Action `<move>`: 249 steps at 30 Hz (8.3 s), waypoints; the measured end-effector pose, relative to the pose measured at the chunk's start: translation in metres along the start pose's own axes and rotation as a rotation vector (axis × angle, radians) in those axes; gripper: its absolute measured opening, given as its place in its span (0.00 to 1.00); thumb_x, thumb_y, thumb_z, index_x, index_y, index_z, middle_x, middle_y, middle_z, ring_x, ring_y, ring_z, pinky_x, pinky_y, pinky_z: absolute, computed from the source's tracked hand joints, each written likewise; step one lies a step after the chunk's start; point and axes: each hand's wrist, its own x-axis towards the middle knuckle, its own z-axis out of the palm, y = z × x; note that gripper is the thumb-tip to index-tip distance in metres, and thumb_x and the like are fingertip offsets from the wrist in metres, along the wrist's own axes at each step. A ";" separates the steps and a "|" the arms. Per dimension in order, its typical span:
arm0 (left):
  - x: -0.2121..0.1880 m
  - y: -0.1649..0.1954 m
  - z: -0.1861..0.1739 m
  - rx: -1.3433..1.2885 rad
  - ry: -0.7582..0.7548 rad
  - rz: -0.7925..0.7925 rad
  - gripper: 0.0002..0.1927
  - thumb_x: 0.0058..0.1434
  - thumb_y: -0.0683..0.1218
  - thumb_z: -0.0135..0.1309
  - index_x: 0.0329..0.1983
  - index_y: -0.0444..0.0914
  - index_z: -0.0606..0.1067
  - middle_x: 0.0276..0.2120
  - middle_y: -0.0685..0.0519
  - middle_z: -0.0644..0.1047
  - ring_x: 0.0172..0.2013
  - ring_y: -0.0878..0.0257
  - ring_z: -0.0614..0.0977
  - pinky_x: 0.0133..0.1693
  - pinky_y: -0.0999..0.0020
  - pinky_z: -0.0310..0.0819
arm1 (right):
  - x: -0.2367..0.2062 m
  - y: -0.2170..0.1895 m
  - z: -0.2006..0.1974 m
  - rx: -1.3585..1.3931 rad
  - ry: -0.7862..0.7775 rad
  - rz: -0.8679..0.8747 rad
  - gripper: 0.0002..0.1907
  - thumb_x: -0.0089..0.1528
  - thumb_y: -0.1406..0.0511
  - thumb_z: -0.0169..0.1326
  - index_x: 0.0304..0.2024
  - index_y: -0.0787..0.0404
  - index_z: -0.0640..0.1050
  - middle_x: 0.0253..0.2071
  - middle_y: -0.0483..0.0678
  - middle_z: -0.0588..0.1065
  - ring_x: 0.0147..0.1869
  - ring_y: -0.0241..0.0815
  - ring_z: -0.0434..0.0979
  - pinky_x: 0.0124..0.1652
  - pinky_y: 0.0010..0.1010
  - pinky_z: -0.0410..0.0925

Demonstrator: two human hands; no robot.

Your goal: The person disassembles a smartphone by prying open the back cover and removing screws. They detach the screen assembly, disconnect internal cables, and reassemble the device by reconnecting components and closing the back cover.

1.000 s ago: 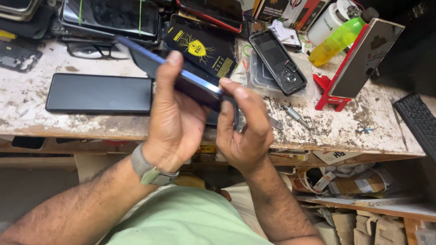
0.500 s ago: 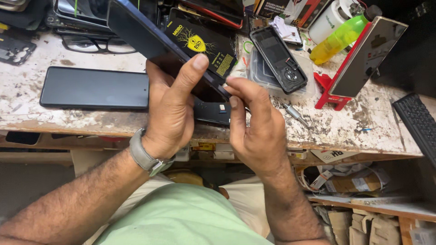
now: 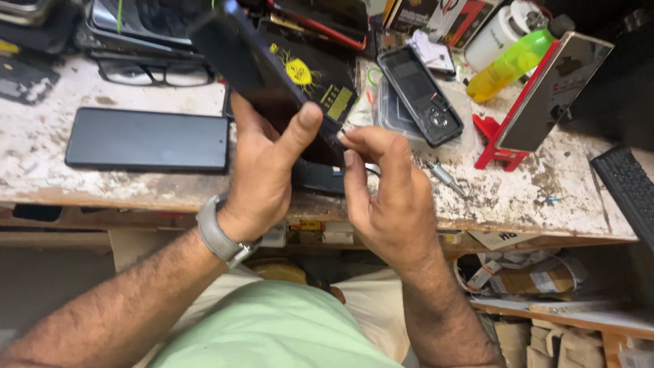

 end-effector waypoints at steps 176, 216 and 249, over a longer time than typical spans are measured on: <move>0.043 0.031 0.017 -0.216 -0.076 -0.200 0.30 0.66 0.53 0.56 0.68 0.41 0.61 0.62 0.47 0.69 0.54 0.56 0.81 0.53 0.58 0.81 | 0.014 0.005 -0.003 -0.241 0.222 -0.227 0.19 0.62 0.82 0.56 0.54 0.64 0.77 0.53 0.56 0.76 0.54 0.53 0.81 0.51 0.37 0.76; 0.028 0.022 -0.023 -0.361 -0.190 -0.368 0.39 0.70 0.66 0.55 0.72 0.35 0.65 0.58 0.40 0.75 0.54 0.55 0.81 0.54 0.53 0.81 | -0.084 0.118 -0.084 -0.669 -0.246 0.376 0.13 0.66 0.61 0.61 0.45 0.64 0.79 0.45 0.54 0.77 0.51 0.58 0.74 0.54 0.46 0.66; 0.045 0.005 -0.023 -0.420 -0.270 -0.321 0.30 0.74 0.60 0.49 0.70 0.36 0.67 0.61 0.44 0.77 0.53 0.60 0.83 0.50 0.62 0.83 | -0.010 -0.020 -0.001 0.034 -0.019 -0.065 0.13 0.63 0.76 0.67 0.48 0.63 0.79 0.41 0.50 0.77 0.41 0.40 0.79 0.40 0.27 0.72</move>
